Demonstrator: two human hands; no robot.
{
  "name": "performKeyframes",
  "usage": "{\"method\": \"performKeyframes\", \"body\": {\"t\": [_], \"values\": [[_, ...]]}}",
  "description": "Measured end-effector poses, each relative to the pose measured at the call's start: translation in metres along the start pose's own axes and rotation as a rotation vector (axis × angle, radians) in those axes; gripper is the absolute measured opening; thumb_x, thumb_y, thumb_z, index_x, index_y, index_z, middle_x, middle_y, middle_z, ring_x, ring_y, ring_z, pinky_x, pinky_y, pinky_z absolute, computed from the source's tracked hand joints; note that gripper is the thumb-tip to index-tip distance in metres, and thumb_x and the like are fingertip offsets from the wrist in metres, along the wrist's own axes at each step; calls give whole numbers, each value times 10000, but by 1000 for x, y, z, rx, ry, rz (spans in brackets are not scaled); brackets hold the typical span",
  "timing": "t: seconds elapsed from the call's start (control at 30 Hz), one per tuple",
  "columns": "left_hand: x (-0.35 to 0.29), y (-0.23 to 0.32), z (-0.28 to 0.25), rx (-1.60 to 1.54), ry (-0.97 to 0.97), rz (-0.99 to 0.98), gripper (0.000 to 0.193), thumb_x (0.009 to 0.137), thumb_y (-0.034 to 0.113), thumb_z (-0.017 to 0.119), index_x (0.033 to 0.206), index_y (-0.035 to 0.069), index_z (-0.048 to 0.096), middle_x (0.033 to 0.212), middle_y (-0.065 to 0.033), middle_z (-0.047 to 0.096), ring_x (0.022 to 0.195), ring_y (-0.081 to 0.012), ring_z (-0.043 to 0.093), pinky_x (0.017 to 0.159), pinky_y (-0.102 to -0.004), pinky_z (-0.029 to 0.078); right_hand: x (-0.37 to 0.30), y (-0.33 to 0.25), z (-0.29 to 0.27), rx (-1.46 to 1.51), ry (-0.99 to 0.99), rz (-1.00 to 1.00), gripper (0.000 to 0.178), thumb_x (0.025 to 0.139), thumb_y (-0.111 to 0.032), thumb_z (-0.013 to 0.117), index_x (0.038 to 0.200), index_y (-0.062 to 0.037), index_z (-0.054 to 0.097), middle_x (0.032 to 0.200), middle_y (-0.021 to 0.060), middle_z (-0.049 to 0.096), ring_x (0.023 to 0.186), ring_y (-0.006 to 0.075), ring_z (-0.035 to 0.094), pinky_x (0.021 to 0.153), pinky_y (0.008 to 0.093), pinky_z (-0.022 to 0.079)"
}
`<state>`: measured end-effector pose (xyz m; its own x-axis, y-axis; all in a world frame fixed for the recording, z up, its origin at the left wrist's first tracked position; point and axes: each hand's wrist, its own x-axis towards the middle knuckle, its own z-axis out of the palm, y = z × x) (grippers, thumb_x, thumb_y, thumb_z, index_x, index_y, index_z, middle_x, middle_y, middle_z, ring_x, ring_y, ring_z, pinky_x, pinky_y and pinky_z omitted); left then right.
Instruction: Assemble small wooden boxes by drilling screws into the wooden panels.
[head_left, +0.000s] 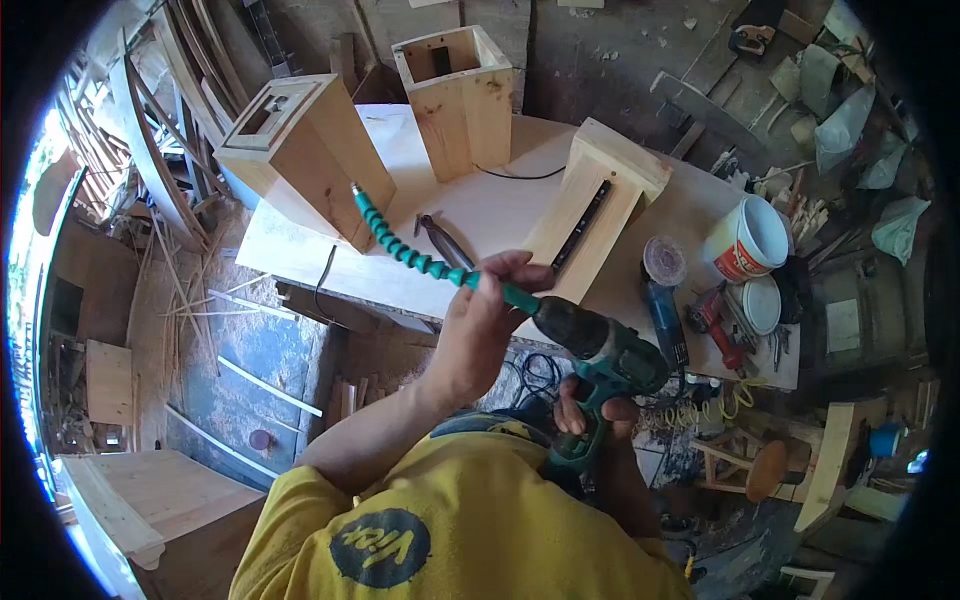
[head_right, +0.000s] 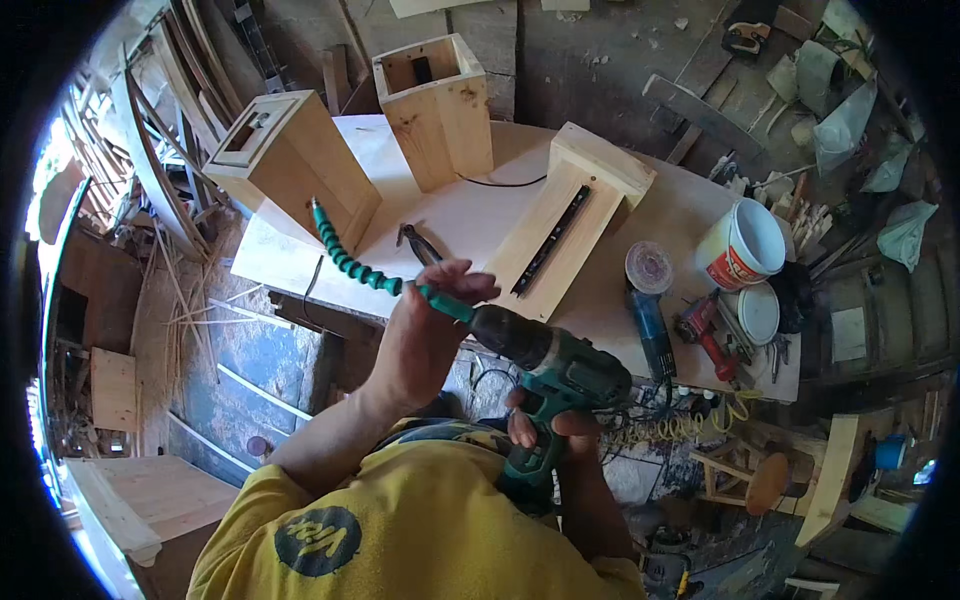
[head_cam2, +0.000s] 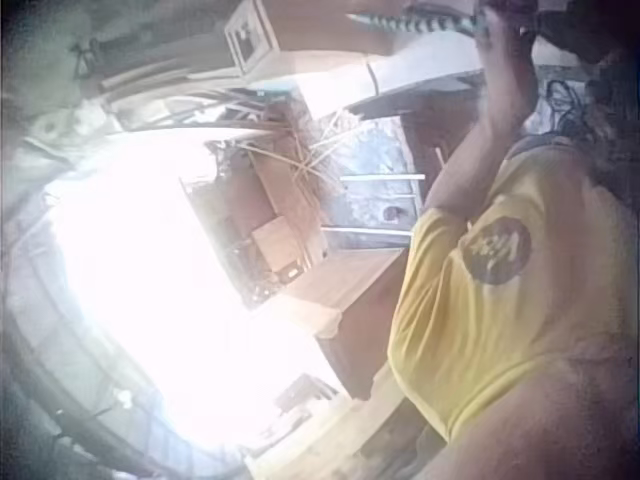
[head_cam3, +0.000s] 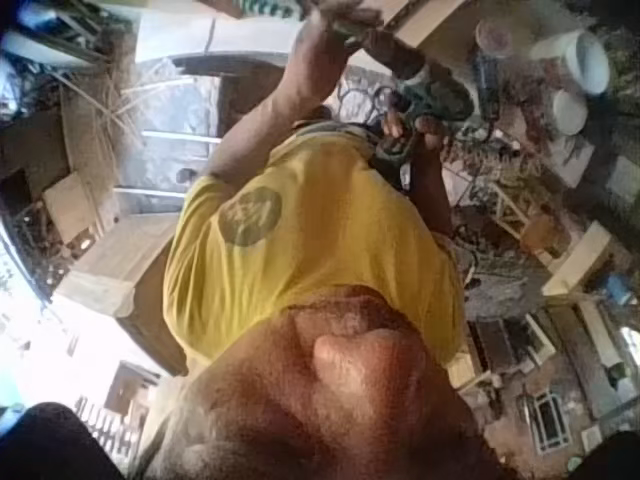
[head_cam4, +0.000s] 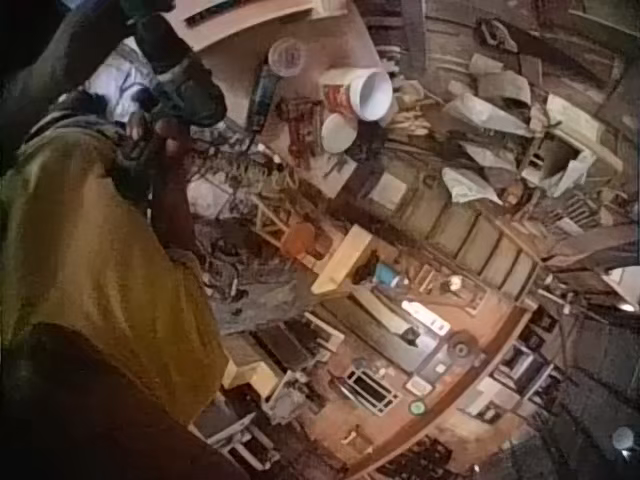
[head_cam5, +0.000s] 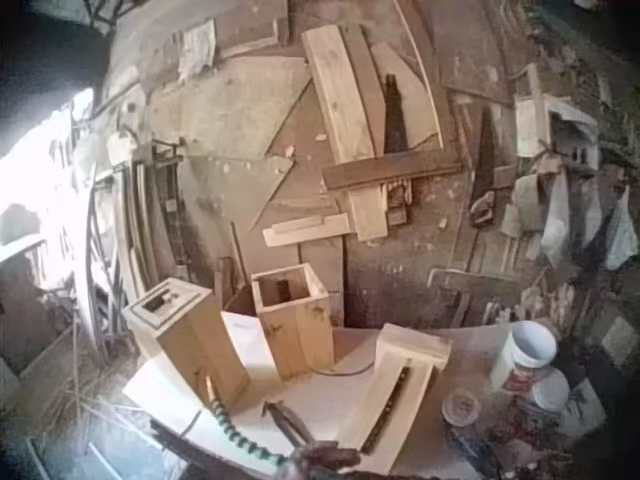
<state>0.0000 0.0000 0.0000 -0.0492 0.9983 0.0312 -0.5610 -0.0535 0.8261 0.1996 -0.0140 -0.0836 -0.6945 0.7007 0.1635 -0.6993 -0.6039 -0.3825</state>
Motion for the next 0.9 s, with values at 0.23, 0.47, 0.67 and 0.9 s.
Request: {"method": "performKeyframes", "body": {"t": [0.23, 0.47, 0.67, 0.9], "values": [[7, -5, 27, -306, 192, 114, 437, 941, 476, 320, 788, 89, 453, 689, -83, 522, 752, -257, 564, 871, -450, 421, 8, 3, 22, -78, 181, 76, 760, 716, -319, 678, 1266, 91, 350, 910, 139, 598, 633, 190, 560, 643, 321, 406], [23, -10, 35, -287, 156, 224, 461, 914, 514, 372, 699, 108, 413, 567, -54, 428, 626, -234, 511, 784, -435, 421, 16, 7, 6, 70, 45, 41, 491, 761, -334, 641, 1023, 29, 441, 814, 83, 531, 599, 151, 542, 623, 316, 404], [27, -9, 36, -214, 163, 250, 491, 899, 531, 401, 623, 127, 367, 492, -31, 364, 530, -200, 453, 680, -374, 410, 22, 9, 6, 52, -27, 65, 455, 762, -332, 633, 988, 15, 445, 782, 67, 502, 578, 141, 529, 616, 313, 408], [28, -13, 33, -220, 199, 197, 514, 890, 547, 408, 594, 129, 362, 462, -23, 338, 478, -187, 411, 638, -356, 401, 15, 16, 0, 143, 28, 85, 446, 715, -294, 634, 969, 31, 465, 805, 93, 536, 573, 161, 547, 629, 315, 421]]}}
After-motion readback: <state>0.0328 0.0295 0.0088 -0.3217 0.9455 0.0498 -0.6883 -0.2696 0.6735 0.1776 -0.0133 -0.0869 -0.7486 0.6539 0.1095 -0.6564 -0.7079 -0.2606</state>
